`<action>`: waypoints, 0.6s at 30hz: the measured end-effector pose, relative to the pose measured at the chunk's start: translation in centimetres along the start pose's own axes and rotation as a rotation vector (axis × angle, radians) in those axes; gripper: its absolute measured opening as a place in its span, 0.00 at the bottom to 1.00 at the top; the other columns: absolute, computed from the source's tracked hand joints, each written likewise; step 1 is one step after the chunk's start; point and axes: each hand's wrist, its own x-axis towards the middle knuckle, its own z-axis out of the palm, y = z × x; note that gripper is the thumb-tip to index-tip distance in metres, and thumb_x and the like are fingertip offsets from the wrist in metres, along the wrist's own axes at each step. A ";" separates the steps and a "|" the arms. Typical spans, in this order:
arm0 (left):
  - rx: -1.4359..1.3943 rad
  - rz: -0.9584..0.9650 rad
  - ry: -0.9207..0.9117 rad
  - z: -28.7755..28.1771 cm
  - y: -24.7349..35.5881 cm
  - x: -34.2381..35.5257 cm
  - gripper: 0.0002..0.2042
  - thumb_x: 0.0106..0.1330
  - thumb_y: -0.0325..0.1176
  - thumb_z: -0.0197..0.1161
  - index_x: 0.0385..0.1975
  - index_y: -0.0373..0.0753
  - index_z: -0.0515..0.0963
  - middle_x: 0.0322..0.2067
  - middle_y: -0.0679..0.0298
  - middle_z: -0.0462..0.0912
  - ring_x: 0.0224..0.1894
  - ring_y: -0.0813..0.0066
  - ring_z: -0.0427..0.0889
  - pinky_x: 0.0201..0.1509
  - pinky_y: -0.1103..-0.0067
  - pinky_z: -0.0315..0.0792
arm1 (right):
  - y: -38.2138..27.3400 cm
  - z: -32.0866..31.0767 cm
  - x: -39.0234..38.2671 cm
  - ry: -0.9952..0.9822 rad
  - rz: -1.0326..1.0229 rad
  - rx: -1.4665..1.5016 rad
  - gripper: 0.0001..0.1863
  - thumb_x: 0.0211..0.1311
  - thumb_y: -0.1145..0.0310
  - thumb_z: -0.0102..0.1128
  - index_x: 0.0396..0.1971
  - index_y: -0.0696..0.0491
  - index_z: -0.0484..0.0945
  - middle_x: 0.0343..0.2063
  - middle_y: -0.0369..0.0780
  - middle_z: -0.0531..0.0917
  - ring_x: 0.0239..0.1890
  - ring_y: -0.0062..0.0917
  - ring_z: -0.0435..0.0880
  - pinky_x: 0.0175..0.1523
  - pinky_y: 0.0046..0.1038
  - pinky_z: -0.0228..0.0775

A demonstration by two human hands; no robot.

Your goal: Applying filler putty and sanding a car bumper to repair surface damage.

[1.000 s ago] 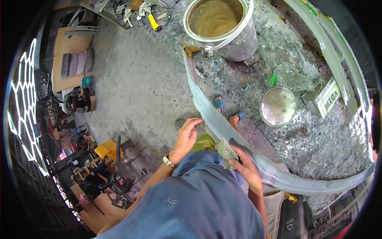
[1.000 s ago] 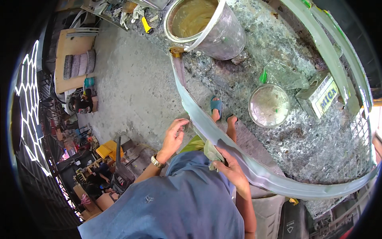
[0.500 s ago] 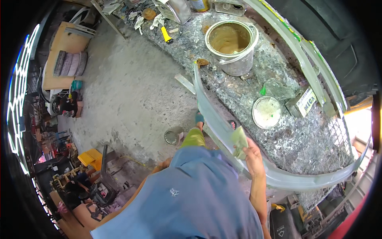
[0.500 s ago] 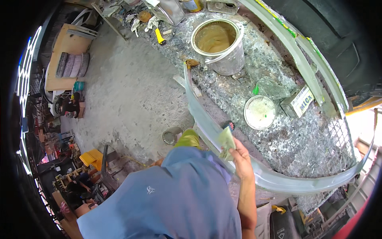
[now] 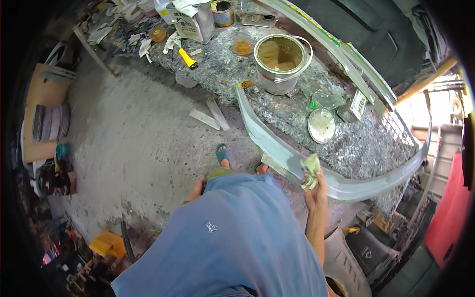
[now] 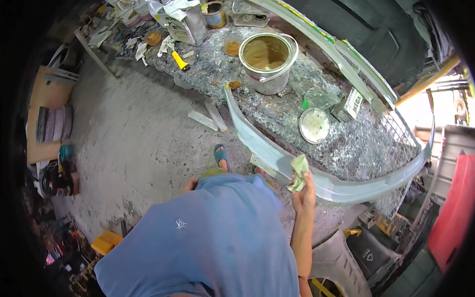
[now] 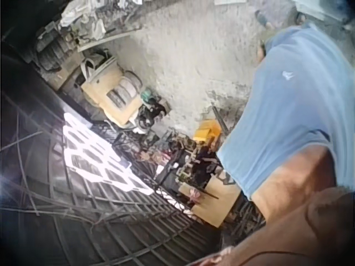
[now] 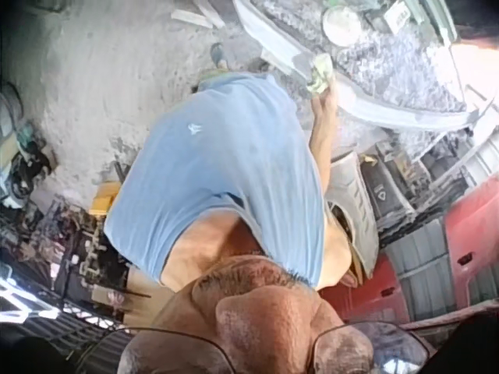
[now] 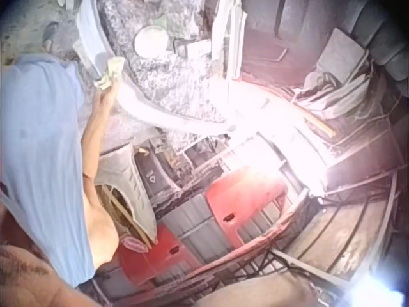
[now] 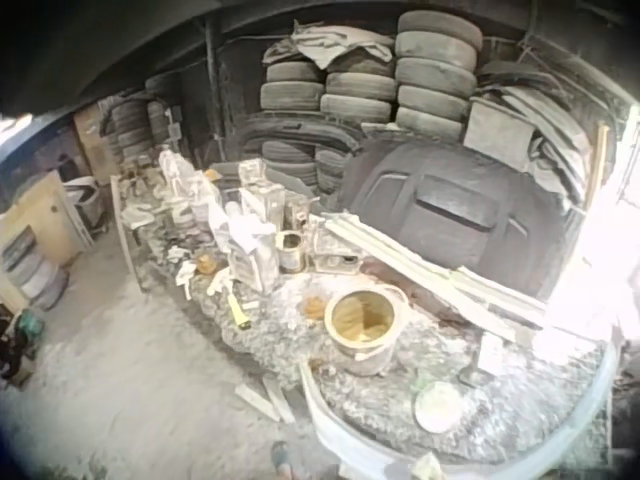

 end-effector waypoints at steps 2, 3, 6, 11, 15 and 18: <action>-0.384 -0.101 -0.185 -0.2 6.8 1.7 0.23 0.70 0.48 0.48 0.57 0.37 0.65 0.51 0.55 0.74 0.53 0.64 0.75 0.55 0.69 0.71 | 2.3 0.7 -1.0 0.007 0.038 0.011 0.23 0.62 0.64 0.56 0.56 0.54 0.66 0.43 0.38 0.78 0.37 0.23 0.79 0.37 0.27 0.75; -0.588 -0.177 -0.292 0.4 12.1 2.9 0.24 0.71 0.50 0.47 0.56 0.37 0.66 0.52 0.54 0.74 0.54 0.63 0.75 0.56 0.69 0.70 | 3.4 1.2 -1.4 0.015 0.026 0.010 0.23 0.62 0.64 0.56 0.56 0.54 0.66 0.43 0.38 0.78 0.37 0.23 0.79 0.37 0.27 0.75; -0.448 0.110 -0.239 -0.1 20.4 6.3 0.26 0.71 0.49 0.47 0.59 0.33 0.61 0.58 0.48 0.68 0.59 0.59 0.71 0.58 0.66 0.70 | 6.1 3.8 -2.4 -0.116 0.101 0.018 0.21 0.63 0.64 0.57 0.54 0.53 0.67 0.43 0.39 0.79 0.37 0.26 0.81 0.39 0.29 0.76; -0.195 0.202 -0.104 -2.8 23.4 10.0 0.25 0.70 0.47 0.49 0.58 0.32 0.63 0.57 0.50 0.71 0.57 0.61 0.74 0.60 0.68 0.69 | 8.2 7.2 -3.6 -0.106 0.075 -0.028 0.20 0.63 0.65 0.56 0.53 0.53 0.68 0.43 0.39 0.79 0.37 0.26 0.81 0.37 0.28 0.77; -0.011 0.046 -0.129 -5.6 18.0 11.9 0.22 0.70 0.46 0.49 0.53 0.35 0.71 0.52 0.55 0.77 0.54 0.64 0.76 0.57 0.69 0.71 | 8.9 8.2 -3.6 -0.074 0.017 -0.036 0.22 0.62 0.65 0.56 0.54 0.55 0.68 0.43 0.38 0.78 0.36 0.25 0.81 0.37 0.27 0.75; 0.161 0.022 -0.086 -10.2 10.3 12.5 0.14 0.66 0.44 0.53 0.35 0.39 0.77 0.30 0.65 0.80 0.30 0.73 0.77 0.32 0.76 0.72 | 9.2 9.4 -3.3 -0.080 0.025 -0.051 0.21 0.63 0.64 0.56 0.54 0.54 0.69 0.41 0.38 0.79 0.36 0.24 0.81 0.37 0.27 0.77</action>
